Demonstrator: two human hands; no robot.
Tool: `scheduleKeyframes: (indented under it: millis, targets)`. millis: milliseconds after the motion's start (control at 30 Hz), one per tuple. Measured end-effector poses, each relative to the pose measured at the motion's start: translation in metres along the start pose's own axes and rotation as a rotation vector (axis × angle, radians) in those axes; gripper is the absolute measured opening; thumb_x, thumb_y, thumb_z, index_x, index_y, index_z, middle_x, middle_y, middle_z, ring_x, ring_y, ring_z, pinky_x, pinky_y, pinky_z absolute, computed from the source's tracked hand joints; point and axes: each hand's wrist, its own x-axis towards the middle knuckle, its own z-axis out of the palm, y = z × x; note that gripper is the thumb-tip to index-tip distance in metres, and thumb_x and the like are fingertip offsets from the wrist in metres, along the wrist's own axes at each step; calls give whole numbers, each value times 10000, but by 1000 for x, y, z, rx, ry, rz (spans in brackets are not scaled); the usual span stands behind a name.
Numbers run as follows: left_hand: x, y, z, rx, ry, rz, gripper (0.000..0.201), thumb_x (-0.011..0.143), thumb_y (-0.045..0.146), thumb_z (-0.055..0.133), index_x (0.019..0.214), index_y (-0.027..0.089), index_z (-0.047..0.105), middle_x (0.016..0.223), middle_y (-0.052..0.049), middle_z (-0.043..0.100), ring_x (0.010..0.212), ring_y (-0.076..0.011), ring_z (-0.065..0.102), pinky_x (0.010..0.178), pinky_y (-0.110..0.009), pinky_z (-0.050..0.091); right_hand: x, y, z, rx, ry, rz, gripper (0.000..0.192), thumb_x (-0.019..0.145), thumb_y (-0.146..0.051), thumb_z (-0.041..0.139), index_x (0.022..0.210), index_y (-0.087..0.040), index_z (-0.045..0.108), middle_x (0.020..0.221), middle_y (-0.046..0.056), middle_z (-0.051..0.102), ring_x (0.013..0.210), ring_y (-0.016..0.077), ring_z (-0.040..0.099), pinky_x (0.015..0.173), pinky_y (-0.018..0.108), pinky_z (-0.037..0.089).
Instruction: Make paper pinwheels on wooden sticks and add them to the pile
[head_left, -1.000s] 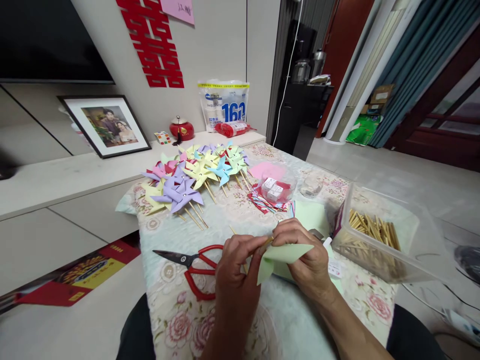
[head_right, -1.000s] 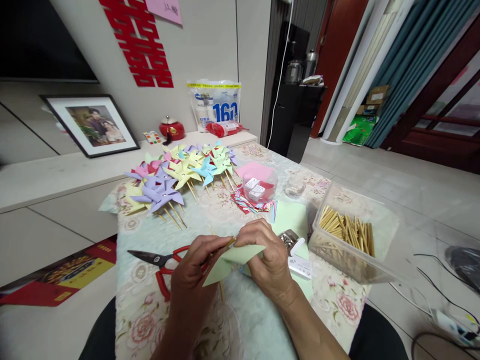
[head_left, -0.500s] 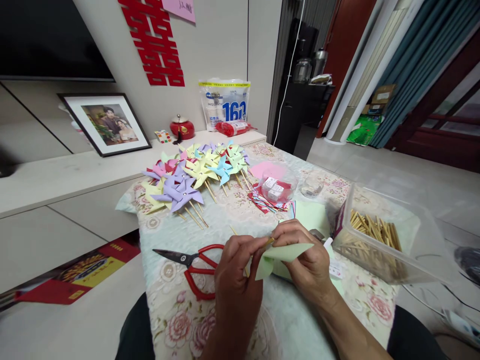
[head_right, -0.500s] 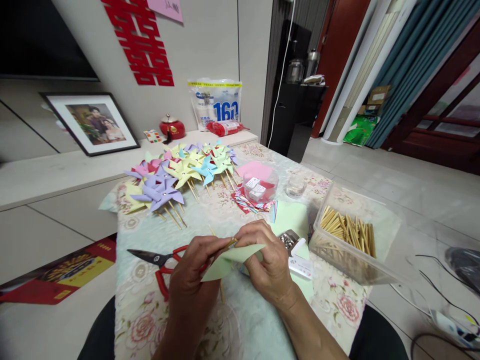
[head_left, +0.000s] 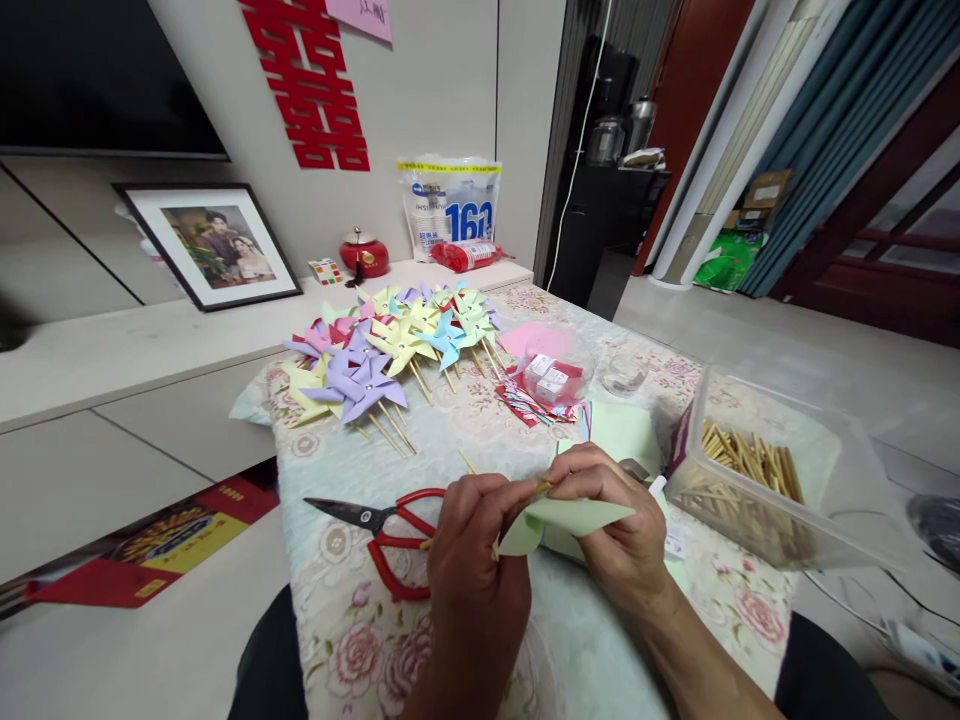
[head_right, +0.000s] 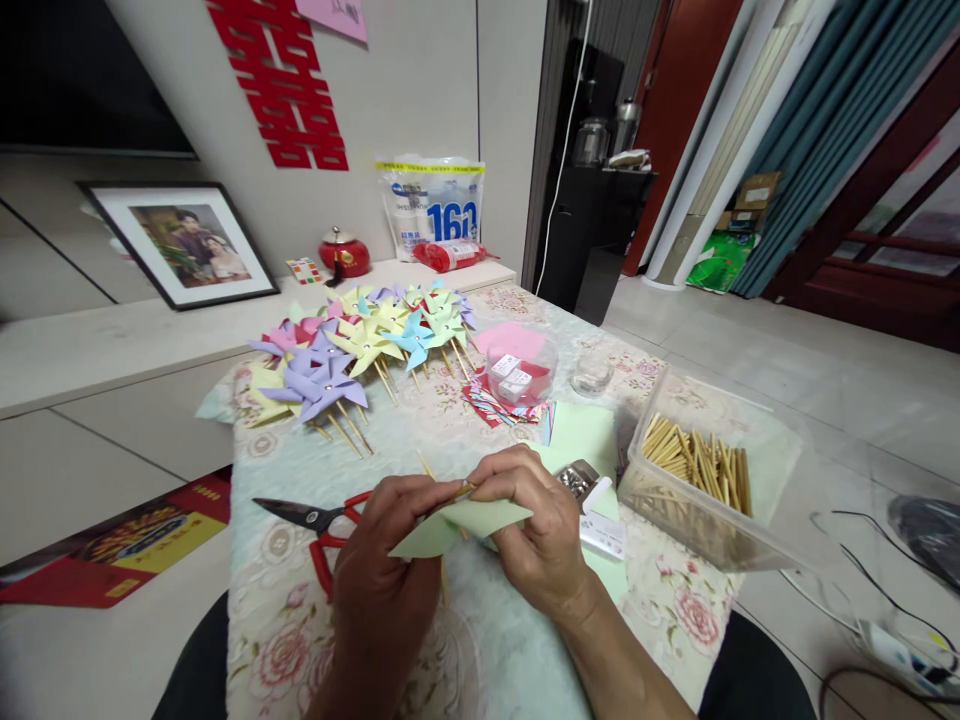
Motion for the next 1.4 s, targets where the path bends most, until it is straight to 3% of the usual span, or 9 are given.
scheduleKeyframes:
  millis: [767, 1067, 1400]
  targets:
    - [-7, 14, 2, 108, 84, 53, 391, 797, 5, 491, 1049, 223, 696, 941, -37, 641, 884, -185, 617, 765, -306, 512, 0, -11, 0, 4, 64, -73, 241, 827, -7, 509, 922, -200, 619, 903, 62, 651, 809, 205, 617, 736, 399, 488]
    - [-10, 13, 5, 87, 76, 41, 389, 797, -10, 475, 1053, 212, 665, 952, -33, 617, 904, -176, 600, 797, -309, 497, -4, -6, 4, 8, 95, -77, 168, 866, -70, 548, 935, -214, 601, 897, 65, 650, 804, 217, 618, 757, 431, 489]
    - [-10, 15, 3, 120, 60, 79, 385, 784, -6, 471, 1053, 196, 658, 966, -46, 609, 921, -180, 587, 807, -303, 492, -11, -3, 5, 75, 137, -93, 318, 836, -17, 512, 1077, -207, 596, 947, 72, 654, 855, 229, 616, 802, 457, 466]
